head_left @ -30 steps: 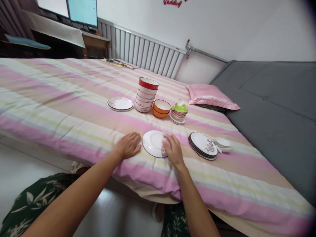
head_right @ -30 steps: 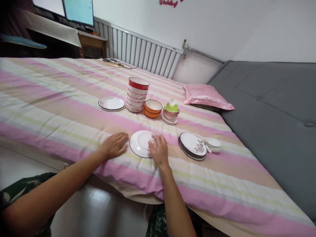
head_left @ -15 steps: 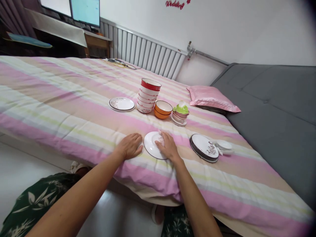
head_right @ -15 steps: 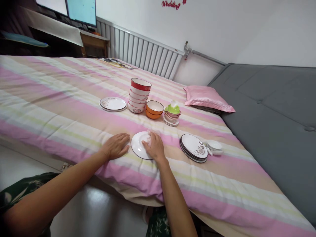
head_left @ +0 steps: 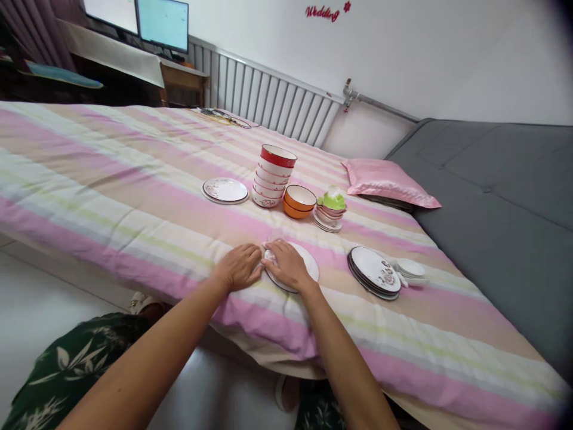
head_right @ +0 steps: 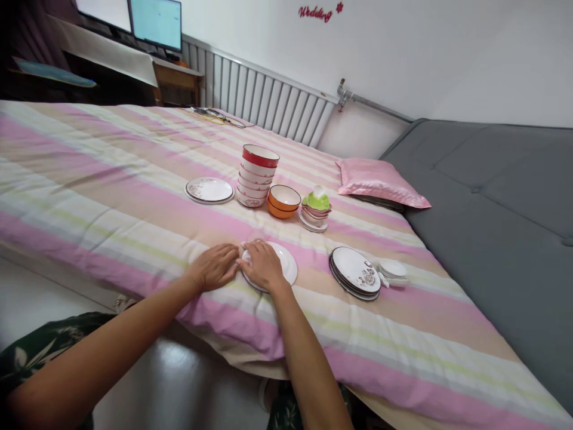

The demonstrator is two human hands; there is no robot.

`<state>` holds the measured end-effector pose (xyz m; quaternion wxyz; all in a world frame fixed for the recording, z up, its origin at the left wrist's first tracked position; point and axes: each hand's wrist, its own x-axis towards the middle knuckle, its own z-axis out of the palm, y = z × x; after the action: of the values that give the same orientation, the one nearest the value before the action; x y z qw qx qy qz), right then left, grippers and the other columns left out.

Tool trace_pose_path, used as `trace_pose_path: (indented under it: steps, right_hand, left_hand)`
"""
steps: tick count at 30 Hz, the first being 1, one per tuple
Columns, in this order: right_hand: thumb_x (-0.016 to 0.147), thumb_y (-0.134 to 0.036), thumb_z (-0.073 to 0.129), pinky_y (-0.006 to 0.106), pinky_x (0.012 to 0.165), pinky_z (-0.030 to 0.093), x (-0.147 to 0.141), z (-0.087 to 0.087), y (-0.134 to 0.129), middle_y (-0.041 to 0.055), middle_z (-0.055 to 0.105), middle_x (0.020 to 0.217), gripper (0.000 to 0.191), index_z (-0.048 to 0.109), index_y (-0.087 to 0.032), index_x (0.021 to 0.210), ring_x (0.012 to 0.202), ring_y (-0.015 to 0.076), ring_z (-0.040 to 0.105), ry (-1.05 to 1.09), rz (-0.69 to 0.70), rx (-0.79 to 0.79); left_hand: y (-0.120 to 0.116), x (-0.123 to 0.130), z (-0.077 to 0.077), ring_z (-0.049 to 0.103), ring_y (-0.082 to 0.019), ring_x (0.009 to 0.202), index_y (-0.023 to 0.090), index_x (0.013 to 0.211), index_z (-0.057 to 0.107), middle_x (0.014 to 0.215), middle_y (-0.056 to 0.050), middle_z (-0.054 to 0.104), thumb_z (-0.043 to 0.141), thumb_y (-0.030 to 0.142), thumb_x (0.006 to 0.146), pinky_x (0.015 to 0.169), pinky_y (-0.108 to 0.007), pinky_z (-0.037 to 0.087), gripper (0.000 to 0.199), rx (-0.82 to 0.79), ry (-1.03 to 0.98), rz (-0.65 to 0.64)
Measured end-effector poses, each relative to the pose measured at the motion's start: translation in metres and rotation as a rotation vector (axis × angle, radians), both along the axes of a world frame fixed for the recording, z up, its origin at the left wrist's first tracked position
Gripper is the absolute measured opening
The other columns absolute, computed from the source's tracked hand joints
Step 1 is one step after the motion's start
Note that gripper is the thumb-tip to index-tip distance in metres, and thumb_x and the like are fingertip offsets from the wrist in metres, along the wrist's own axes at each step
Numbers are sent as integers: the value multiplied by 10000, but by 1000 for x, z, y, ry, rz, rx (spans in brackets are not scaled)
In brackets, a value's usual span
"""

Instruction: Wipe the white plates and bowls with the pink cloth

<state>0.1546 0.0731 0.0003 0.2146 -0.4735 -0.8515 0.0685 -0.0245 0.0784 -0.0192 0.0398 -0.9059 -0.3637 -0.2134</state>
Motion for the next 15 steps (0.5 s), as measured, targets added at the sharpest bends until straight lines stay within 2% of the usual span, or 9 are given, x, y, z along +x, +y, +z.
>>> trace_pose_path:
  steps: [4,9,15]
  right_hand:
    - [851,-352,507,378,1048,307,-2,0,-14,91,567,1218,419,507,-177,1232,1189,210,449,12,57,22]
    - [861,-335,495,430,1078,286,2,-9,-40,95,561,1238,425,500,-180,1256,1221,229,433,11,126,64]
    - [877,-281,468,476,1105,255,18,-20,-74,64,527,1306,488,406,-224,1357,1287,225,380,0,109,84]
  left_hand:
    - [1,-1,-2,542,-245,1015,131,1038,533,1000,-128,609,428,317,849,932,-391,417,285,6,0,-10]
    - [1,-2,-4,554,-241,971,156,935,557,963,-117,609,453,298,818,885,-391,439,210,-18,-24,5]
    - [0,-2,-2,541,-259,1012,144,965,549,989,-135,606,470,311,803,883,-395,438,245,-20,-16,0]
